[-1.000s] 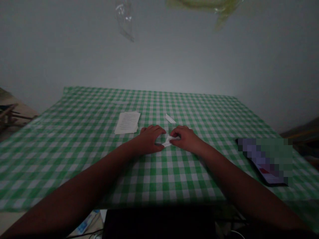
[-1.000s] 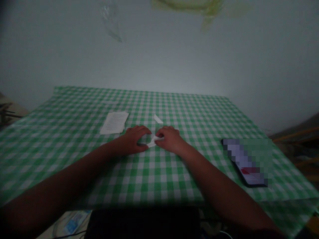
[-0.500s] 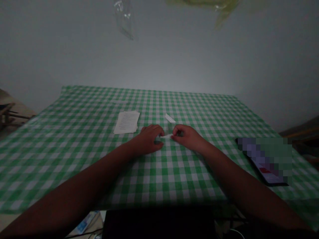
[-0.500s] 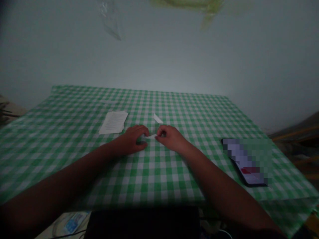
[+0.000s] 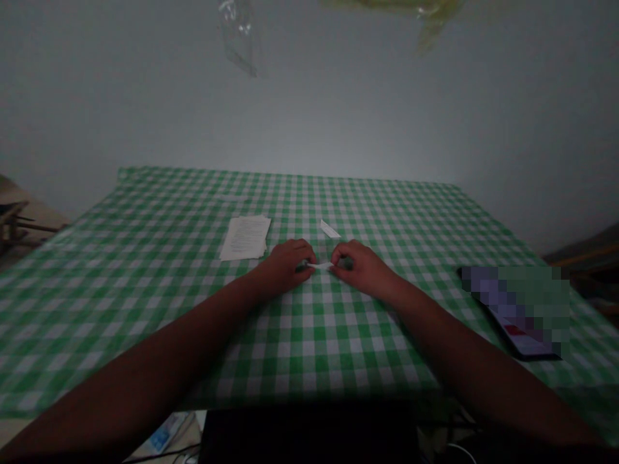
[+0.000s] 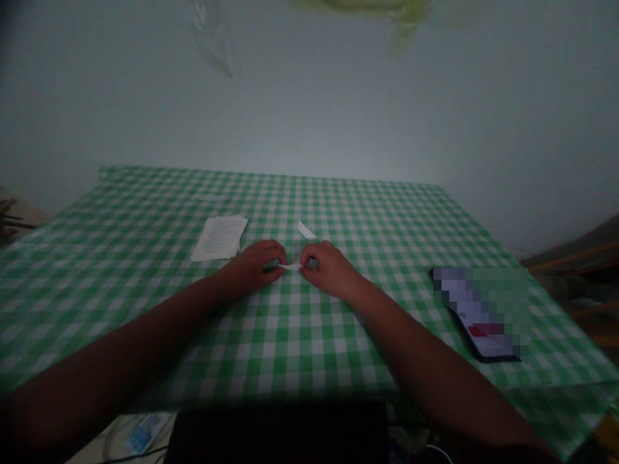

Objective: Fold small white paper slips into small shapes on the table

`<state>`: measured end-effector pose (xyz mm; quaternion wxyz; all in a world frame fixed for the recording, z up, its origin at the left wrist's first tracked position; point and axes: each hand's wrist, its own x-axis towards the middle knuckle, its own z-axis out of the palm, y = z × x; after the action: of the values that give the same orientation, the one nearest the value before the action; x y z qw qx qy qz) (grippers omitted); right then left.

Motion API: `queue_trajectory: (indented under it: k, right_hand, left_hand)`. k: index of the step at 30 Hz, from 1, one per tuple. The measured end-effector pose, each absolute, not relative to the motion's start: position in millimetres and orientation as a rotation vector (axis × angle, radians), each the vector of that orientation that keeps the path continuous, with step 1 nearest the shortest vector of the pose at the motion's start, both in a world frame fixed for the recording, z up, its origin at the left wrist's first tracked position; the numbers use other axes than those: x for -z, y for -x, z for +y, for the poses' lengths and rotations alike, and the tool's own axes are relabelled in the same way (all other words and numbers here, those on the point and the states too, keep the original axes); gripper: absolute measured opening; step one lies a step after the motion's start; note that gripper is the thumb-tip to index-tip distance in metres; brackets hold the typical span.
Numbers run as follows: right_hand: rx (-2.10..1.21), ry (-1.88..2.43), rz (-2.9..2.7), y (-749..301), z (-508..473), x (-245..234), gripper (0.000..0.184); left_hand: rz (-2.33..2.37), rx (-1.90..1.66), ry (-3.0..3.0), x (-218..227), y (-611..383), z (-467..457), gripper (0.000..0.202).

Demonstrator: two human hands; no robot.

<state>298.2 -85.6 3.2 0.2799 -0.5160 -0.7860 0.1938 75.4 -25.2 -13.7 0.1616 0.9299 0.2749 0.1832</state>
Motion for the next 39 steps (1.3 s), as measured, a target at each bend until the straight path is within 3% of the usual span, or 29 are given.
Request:
queue_trajectory:
  k: [22,39]
  right_hand:
    - [-0.323,1.249,-2.204,-307.3,-73.4,18.5,0.004]
    - [-0.323,1.182,-2.242,-306.7,-73.3,18.2,0.009]
  left_hand:
    - [0.734,-0.658,-2.65,19.7,-74.9,-21.4,0.009]
    - [0.911,-0.442,-2.584,18.3,-77.3,-17.2,0.019]
